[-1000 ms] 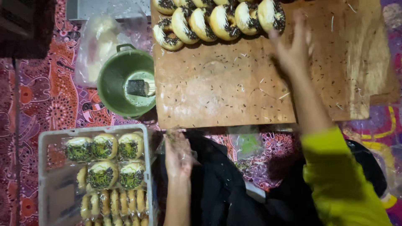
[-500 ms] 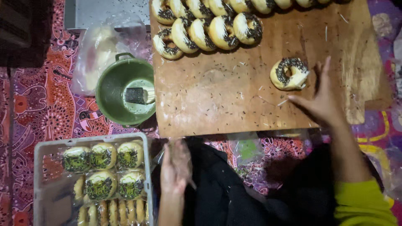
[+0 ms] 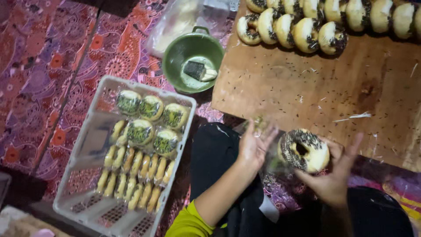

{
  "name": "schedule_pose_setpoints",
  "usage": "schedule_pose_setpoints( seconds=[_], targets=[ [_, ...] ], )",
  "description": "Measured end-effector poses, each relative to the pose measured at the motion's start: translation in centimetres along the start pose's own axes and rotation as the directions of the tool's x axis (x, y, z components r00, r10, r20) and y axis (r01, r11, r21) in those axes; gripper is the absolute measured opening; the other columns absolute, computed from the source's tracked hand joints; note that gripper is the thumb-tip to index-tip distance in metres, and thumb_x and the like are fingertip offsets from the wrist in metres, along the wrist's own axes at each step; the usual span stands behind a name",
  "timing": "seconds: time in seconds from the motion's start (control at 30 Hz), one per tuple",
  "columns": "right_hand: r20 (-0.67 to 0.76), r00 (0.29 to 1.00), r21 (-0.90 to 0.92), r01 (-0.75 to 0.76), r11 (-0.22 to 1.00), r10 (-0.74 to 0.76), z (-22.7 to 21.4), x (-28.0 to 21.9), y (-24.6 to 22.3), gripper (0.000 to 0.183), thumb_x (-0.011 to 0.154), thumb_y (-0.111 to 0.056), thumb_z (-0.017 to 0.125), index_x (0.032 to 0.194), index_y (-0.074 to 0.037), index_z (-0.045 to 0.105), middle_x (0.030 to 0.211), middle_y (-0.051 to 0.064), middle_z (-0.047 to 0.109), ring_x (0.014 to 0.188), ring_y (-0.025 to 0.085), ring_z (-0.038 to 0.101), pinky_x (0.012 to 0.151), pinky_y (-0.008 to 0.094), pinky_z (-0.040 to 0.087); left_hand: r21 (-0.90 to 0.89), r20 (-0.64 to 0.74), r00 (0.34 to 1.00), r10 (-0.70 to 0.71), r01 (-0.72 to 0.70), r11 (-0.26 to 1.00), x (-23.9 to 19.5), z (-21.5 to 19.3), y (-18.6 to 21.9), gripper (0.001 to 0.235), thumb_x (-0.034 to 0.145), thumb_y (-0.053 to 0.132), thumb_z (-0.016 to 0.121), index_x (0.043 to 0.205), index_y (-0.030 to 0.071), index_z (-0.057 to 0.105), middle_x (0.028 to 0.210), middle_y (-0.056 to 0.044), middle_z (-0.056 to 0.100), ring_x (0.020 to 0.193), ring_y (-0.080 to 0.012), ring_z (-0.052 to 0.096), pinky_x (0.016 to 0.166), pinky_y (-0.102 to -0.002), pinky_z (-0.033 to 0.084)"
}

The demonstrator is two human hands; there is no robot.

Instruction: The person sits on a patterned floor mat and repeatedly picks up doughnuts from a wooden board, places them into clear plastic bags, and arranges the packaged items in a white plastic crate.

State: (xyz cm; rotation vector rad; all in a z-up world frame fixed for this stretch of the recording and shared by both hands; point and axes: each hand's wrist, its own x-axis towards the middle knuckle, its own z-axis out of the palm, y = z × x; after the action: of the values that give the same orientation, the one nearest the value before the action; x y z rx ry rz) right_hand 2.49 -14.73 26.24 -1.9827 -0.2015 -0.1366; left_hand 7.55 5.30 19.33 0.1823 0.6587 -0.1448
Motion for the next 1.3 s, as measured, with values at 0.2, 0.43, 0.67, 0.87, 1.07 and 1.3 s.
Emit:
schedule_pose_setpoints(
  seconds=[0.2,0.43,0.67,0.87,1.07,1.3],
  targets=[
    [-0.053,0.991,0.026,-0.119,0.993,0.120,1.7,0.6,-2.2,0.150,0.060,0.002,0.089,0.172,-0.014,-0.009,0.129,0.021,0.061,0.119,0.029,0.064,0.101,0.040,0.056,0.154,0.142,0.985,0.101,-0.123,0.980,-5.2,1.7,-2.9,0.045,0.099,0.014,0.066,0.139,0.001,0.051,0.123,-0.014,0.070,0.109,-0.0232,0.071,0.090,-0.036,0.062],
    [0.109,0.989,-0.132,0.115,0.985,-0.101,1.1,-0.3,-4.7,0.148,0.061,-0.002,0.092,0.163,-0.012,-0.015,0.151,0.032,0.049,0.143,0.043,0.046,0.113,0.050,0.041,0.144,0.061,0.992,0.114,-0.122,0.982,-6.9,2.9,-3.8,0.045,0.090,0.004,0.071,0.130,0.002,0.052,0.109,-0.014,0.070,0.095,-0.0272,0.074,0.079,-0.042,0.067],
    [0.002,1.000,-0.099,0.003,0.995,-0.003,2.3,-2.2,-2.6,0.134,0.080,-0.016,0.091,0.170,-0.009,-0.008,0.162,0.021,0.050,0.155,0.037,0.049,0.129,0.046,0.036,0.154,0.037,0.999,-0.014,0.008,0.988,-7.0,-1.2,-6.9,0.030,0.095,0.011,0.075,0.119,-0.003,0.066,0.109,-0.015,0.073,0.097,-0.0243,0.073,0.077,-0.028,0.062],
    [0.035,0.998,-0.395,0.059,0.917,-0.049,3.1,-1.0,-3.6,0.126,0.071,-0.012,0.095,0.165,-0.013,0.011,0.134,0.017,0.064,0.136,0.030,0.060,0.125,0.051,0.029,0.136,0.066,0.993,-0.100,0.091,0.986,-6.1,-2.0,-4.2,0.033,0.097,0.014,0.074,0.122,-0.005,0.064,0.110,-0.019,0.072,0.091,-0.0189,0.069,0.070,-0.023,0.054],
    [0.065,0.952,-0.450,0.297,0.842,-0.301,0.3,-1.3,-2.2,0.055,0.084,-0.012,0.082,0.128,-0.018,0.049,0.120,0.012,0.066,0.124,0.029,0.062,0.109,0.040,0.052,0.477,0.187,0.967,-0.176,0.067,0.876,-7.3,-2.0,-1.6,0.050,0.090,0.013,0.075,0.131,-0.003,0.054,0.132,-0.026,0.061,0.118,-0.0344,0.066,0.095,-0.040,0.058],
    [0.382,0.905,-0.498,0.371,0.784,-0.186,-2.9,-2.4,-1.3,0.009,0.093,-0.013,0.072,0.101,-0.016,0.071,0.102,0.001,0.071,0.082,0.020,0.071,0.068,0.030,0.055,0.752,0.589,0.805,0.077,-0.580,0.313,-10.1,-5.4,-4.5,0.033,0.106,0.016,0.072,0.133,-0.001,0.064,0.133,-0.023,0.066,0.117,-0.0266,0.063,0.100,-0.035,0.056]
  ],
)
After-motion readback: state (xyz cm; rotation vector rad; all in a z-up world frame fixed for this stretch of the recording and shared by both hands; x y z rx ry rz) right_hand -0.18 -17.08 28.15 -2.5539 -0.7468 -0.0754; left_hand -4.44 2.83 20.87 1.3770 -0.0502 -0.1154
